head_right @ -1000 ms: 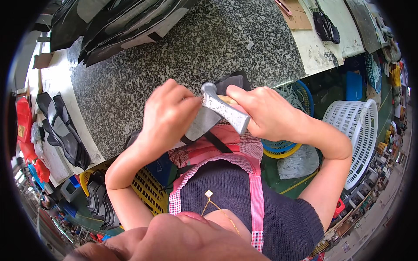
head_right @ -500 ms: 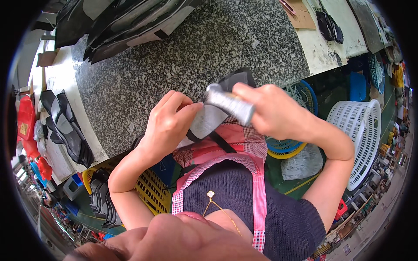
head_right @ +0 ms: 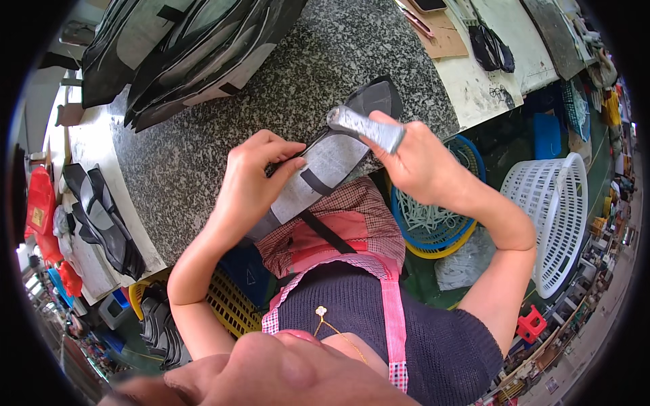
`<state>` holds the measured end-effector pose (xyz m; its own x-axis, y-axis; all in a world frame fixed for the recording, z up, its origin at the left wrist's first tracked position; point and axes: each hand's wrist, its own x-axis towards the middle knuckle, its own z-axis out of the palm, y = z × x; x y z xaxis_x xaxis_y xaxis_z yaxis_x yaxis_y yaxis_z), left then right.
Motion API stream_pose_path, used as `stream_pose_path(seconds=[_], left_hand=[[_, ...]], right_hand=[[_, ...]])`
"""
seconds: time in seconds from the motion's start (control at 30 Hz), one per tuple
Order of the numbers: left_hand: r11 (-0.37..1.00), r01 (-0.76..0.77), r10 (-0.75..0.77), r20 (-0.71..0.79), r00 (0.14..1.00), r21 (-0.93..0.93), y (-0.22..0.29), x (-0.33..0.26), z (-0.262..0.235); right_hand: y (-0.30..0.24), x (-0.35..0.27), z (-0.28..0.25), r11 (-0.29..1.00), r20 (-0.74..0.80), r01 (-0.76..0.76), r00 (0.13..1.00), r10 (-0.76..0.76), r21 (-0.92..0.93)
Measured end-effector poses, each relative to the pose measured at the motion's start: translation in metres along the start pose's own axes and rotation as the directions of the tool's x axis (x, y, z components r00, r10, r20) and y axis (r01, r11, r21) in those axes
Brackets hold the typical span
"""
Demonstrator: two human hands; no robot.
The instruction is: Use a hammer to press and flatten shoe components on a stone workbench in a production facility.
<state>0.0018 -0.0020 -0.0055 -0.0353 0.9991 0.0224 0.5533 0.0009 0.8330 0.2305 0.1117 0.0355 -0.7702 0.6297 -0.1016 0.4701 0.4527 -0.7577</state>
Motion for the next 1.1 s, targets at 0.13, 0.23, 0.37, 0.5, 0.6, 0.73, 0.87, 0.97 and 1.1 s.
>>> stream_pose_path(seconds=[0.13, 0.23, 0.37, 0.5, 0.6, 0.73, 0.87, 0.97, 1.1], left_hand=[[0.955, -0.186, 0.207, -0.069, 0.976, 0.230, 0.005, -0.008, 0.007], [0.935, -0.228, 0.247, -0.037, 0.968, 0.272, 0.005, -0.008, 0.009], [0.895, -0.259, 0.279, -0.002, 0.960, 0.362, 0.008, -0.012, 0.010], [0.886, -0.278, 0.302, -0.007, 0.953, 0.372, 0.006, -0.012, 0.010], [0.882, -0.287, 0.317, -0.019, 0.948, 0.373, 0.003, -0.011, 0.009], [0.872, -0.259, 0.304, -0.046, 0.952, 0.415, -0.001, -0.015, 0.011], [0.930, -0.199, 0.250, -0.136, 0.959, 0.309, -0.003, -0.015, 0.008], [0.997, 0.017, -0.012, -0.064, 0.998, 0.075, 0.001, -0.026, -0.008], [0.893, -0.251, 0.273, -0.007, 0.962, 0.373, 0.002, -0.041, -0.003]], right_hand=[[-0.003, 0.003, -0.012, 0.999, 0.015, -0.026, 1.000, 0.026, 0.020], [0.001, -0.001, -0.005, 0.953, -0.130, 0.303, 0.945, -0.302, -0.014], [-0.010, 0.012, -0.013, 0.999, 0.131, 0.032, 0.991, -0.036, 0.034], [-0.008, 0.003, 0.002, 0.967, -0.127, 0.250, 0.962, -0.241, 0.058], [-0.012, 0.005, 0.009, 0.972, 0.059, 0.225, 0.971, -0.230, 0.069], [-0.023, 0.011, -0.002, 0.991, 0.004, 0.107, 0.994, -0.107, 0.082], [-0.018, 0.009, 0.014, 0.998, 0.289, 0.038, 0.956, -0.051, 0.049], [-0.020, 0.013, 0.014, 1.000, 0.292, -0.006, 0.956, -0.003, 0.029], [-0.020, 0.016, 0.008, 0.980, 0.137, 0.199, 0.970, -0.201, 0.023]])
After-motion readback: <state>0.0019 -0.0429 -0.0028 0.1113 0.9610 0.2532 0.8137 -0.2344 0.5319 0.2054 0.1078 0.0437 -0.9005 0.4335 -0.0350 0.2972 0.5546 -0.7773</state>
